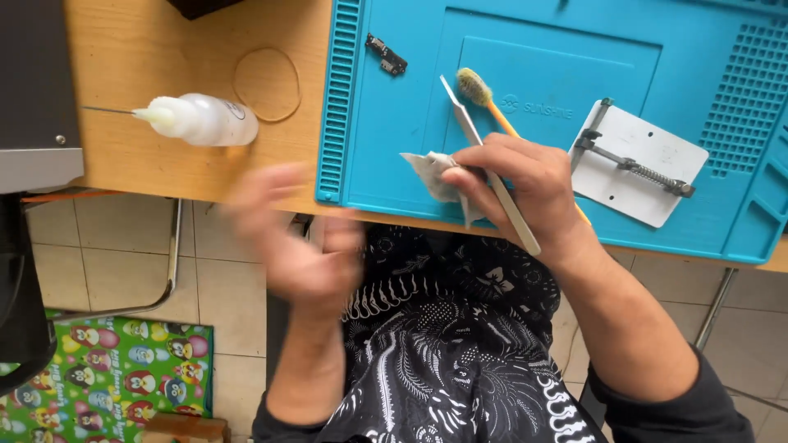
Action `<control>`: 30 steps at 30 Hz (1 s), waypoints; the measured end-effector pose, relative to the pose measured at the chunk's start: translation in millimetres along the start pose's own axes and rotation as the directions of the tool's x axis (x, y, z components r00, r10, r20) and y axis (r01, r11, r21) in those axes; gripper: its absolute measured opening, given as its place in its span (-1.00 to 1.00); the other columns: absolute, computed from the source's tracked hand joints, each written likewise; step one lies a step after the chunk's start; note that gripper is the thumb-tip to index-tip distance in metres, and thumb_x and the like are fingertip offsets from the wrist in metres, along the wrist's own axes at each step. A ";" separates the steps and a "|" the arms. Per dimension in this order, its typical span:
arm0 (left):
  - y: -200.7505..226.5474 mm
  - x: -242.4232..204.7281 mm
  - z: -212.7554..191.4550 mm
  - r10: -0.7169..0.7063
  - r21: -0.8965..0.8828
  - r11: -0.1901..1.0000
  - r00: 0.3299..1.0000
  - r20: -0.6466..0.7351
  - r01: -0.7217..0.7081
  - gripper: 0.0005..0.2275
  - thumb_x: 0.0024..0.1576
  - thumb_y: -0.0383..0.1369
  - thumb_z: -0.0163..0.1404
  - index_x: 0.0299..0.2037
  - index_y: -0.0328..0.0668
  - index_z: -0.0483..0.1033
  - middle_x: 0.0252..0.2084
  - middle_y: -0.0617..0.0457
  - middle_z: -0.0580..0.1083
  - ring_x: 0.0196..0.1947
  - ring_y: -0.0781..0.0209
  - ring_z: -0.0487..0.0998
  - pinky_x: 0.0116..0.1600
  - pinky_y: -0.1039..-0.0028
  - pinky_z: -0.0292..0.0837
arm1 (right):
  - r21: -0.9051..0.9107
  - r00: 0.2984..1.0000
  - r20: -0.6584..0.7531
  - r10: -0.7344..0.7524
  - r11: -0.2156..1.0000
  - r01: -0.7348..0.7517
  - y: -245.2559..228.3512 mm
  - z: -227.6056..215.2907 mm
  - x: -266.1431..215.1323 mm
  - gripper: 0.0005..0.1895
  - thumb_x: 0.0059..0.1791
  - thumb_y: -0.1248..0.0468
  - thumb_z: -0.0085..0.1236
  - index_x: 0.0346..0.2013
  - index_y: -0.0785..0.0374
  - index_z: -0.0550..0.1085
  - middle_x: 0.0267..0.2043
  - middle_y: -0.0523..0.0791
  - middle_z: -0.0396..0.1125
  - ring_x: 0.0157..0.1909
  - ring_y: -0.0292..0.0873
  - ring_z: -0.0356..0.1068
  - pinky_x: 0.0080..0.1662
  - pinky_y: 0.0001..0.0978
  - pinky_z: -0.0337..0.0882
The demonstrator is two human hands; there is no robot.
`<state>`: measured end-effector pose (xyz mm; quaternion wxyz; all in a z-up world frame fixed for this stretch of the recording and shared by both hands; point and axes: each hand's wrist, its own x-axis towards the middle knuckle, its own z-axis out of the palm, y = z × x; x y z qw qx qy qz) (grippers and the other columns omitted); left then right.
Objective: The person cleans a small electronic component using a toothbrush, tweezers, and a cleaning solution. They scrub the component, wipe it with a cloth, and apply liquid from a bottle to the cloth before wiping the component again.
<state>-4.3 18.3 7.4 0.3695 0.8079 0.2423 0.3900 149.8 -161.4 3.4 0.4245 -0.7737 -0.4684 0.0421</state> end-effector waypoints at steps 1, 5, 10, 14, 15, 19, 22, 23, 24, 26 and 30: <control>18.3 -8.9 6.5 0.011 -0.107 0.994 0.945 0.326 0.025 -0.55 0.27 -0.25 0.13 0.27 -0.27 0.28 0.24 -0.10 0.36 0.30 -0.06 0.43 0.47 0.17 0.34 | 0.117 0.997 0.034 0.074 0.990 -0.078 -7.0 0.0 0.2 -0.87 0.10 0.29 0.24 -0.26 0.31 0.52 -0.43 -0.10 0.36 -0.43 -0.15 0.27 -0.29 -0.38 0.28; 15.2 -3.8 45.6 0.167 -0.308 0.951 0.817 0.552 0.014 -0.65 0.38 -0.37 0.00 0.34 -0.16 0.29 0.14 -0.10 0.47 0.12 0.03 0.59 0.27 0.31 0.53 | 0.246 0.969 0.151 0.195 0.942 -0.228 -12.7 -6.2 1.4 -0.88 0.13 0.40 0.04 -0.29 0.34 0.46 -0.44 -0.14 0.30 -0.44 -0.23 0.18 -0.30 -0.42 0.22; 11.4 13.1 51.8 0.383 0.126 0.862 0.793 0.473 -0.492 -0.82 0.22 -0.32 0.12 0.02 0.11 0.59 -0.05 0.23 0.52 -0.07 0.17 0.47 -0.08 0.37 0.35 | -0.082 0.987 0.151 -0.057 0.994 0.070 -5.6 -27.7 -2.5 -0.76 0.02 0.53 0.14 0.00 0.47 0.51 -0.19 0.22 0.39 -0.11 0.35 0.45 -0.13 0.12 0.48; 2.8 18.6 51.7 0.381 0.114 0.861 0.778 0.499 -0.495 -0.93 0.23 -0.50 0.18 -0.22 -0.16 0.55 0.00 0.03 0.43 -0.23 0.12 0.43 -0.21 0.33 0.40 | -0.285 0.992 0.083 -0.094 0.952 0.114 39.7 -62.9 2.2 -0.74 0.17 0.57 0.26 0.16 0.48 0.54 -0.06 0.15 0.42 -0.13 0.10 0.41 -0.04 -0.10 0.45; 2.1 18.0 48.5 0.366 -0.013 0.913 0.803 0.470 -0.409 -0.93 0.22 -0.54 0.17 -0.16 -0.31 0.54 0.00 -0.10 0.42 -0.14 0.02 0.48 -0.07 0.33 0.50 | -0.439 0.990 0.119 -0.072 0.891 0.117 49.6 -69.8 3.1 -0.77 0.21 0.53 0.27 0.18 0.45 0.57 -0.04 0.12 0.43 -0.13 0.10 0.37 -0.12 -0.10 0.41; 4.3 17.5 27.7 0.212 -0.143 0.976 0.866 0.452 -0.164 -0.93 0.35 -0.50 -0.08 -0.06 -0.37 0.42 -0.10 -0.14 0.35 -0.16 0.02 0.46 -0.11 0.31 0.53 | -0.670 0.985 0.168 -0.035 0.729 0.140 72.8 -77.5 5.8 -0.65 0.25 0.52 0.22 0.31 0.17 0.59 -0.05 -0.01 0.36 -0.17 0.05 0.33 -0.36 -0.14 0.39; -1.4 15.3 23.2 0.198 -0.139 0.979 0.872 0.448 -0.152 -0.93 0.33 -0.53 -0.02 -0.04 -0.36 0.45 -0.12 -0.11 0.43 -0.16 0.03 0.50 -0.04 0.33 0.52 | -0.697 0.985 0.171 -0.037 0.702 0.147 48.4 -84.9 12.5 -0.37 0.13 0.49 0.43 0.49 0.30 0.44 0.08 0.08 0.34 -0.03 0.13 0.28 0.02 -0.07 0.46; -4.0 14.4 22.1 0.194 -0.136 0.980 0.873 0.448 -0.148 -0.93 0.33 -0.53 -0.02 -0.04 -0.36 0.45 -0.12 -0.11 0.43 -0.16 0.03 0.50 -0.04 0.33 0.52 | -0.694 0.984 0.174 -0.036 0.704 0.149 42.1 -79.2 13.6 -0.37 0.13 0.49 0.43 0.49 0.30 0.44 0.08 0.08 0.34 -0.03 0.13 0.28 0.02 -0.07 0.46; -6.2 13.5 21.4 0.164 -0.145 0.983 0.887 0.433 -0.111 -0.89 0.30 -0.54 0.04 -0.02 -0.33 0.45 -0.11 -0.09 0.47 -0.14 0.06 0.53 -0.03 0.37 0.54 | -0.590 0.990 0.118 -0.080 0.796 0.135 36.0 -74.1 14.7 -0.54 0.16 0.54 0.39 0.35 0.39 0.50 0.06 0.12 0.37 0.00 0.16 0.28 0.02 -0.04 0.39; -4.3 17.2 21.8 0.139 -0.160 0.984 0.896 0.422 -0.077 -0.84 0.28 -0.54 0.10 0.01 -0.30 0.45 -0.10 -0.07 0.52 -0.12 0.10 0.57 -0.02 0.41 0.56 | -0.478 0.993 0.050 -0.111 0.870 0.121 30.5 -56.3 15.5 -0.72 0.19 0.58 0.34 0.21 0.49 0.56 0.04 0.17 0.39 0.03 0.18 0.28 0.02 -0.02 0.32; 12.5 39.3 37.8 0.176 -0.212 0.974 0.861 0.478 -0.081 -0.97 0.30 -0.51 0.03 -0.12 -0.24 0.46 -0.17 -0.01 0.49 -0.14 0.05 0.50 -0.01 0.34 0.40 | -0.409 0.984 0.146 -0.098 0.900 0.150 32.2 -18.9 14.3 -0.79 0.15 0.31 0.33 0.06 0.24 0.54 -0.05 -0.03 0.36 -0.11 0.07 0.29 -0.08 -0.08 0.20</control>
